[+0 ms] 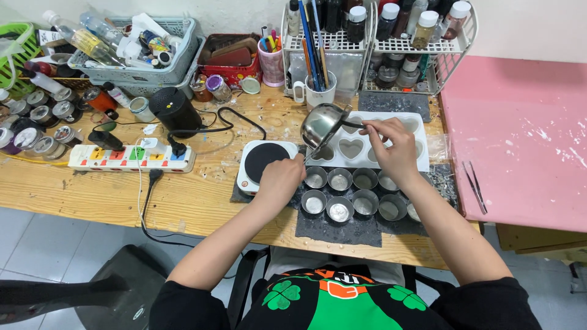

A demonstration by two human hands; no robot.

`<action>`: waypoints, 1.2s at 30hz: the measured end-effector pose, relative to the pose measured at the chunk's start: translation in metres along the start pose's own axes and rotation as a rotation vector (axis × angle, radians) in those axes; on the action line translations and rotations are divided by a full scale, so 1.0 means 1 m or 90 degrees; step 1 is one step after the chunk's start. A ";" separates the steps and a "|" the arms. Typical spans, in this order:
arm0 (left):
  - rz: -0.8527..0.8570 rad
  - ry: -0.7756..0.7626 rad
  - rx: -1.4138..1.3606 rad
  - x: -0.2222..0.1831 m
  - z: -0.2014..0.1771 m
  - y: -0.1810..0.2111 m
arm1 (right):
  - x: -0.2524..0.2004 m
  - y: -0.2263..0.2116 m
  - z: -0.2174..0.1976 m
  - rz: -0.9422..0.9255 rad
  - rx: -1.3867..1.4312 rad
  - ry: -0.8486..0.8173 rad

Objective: Pouring melted wax from a small pot into small metal tins using a spoon for candle production.

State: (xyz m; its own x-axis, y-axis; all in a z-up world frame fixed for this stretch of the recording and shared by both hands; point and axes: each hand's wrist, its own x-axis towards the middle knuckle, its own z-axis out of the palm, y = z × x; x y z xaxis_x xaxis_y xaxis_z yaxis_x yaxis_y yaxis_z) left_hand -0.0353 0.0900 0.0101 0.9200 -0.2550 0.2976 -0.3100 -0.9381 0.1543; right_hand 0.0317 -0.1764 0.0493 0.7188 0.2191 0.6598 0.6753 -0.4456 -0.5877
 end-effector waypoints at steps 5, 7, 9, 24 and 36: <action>0.037 0.017 0.091 -0.007 0.007 0.003 | -0.007 -0.006 -0.005 -0.031 -0.021 0.000; 0.057 0.029 0.118 -0.010 0.003 0.006 | -0.011 -0.006 -0.006 -0.035 -0.024 0.002; 0.063 0.028 0.091 -0.013 -0.004 0.010 | -0.015 -0.005 -0.008 -0.076 -0.050 0.017; 0.115 0.045 0.205 -0.023 -0.010 0.012 | -0.023 -0.021 -0.017 -0.152 -0.054 0.029; 0.127 0.052 0.212 -0.019 -0.012 0.013 | -0.027 -0.015 -0.018 -0.160 -0.064 0.031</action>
State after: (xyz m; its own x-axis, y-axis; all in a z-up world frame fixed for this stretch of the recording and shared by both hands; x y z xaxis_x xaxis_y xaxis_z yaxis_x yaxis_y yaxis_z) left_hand -0.0600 0.0857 0.0175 0.8238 -0.4325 0.3665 -0.3728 -0.9003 -0.2245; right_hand -0.0010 -0.1915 0.0485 0.5208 0.2928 0.8019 0.8095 -0.4677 -0.3550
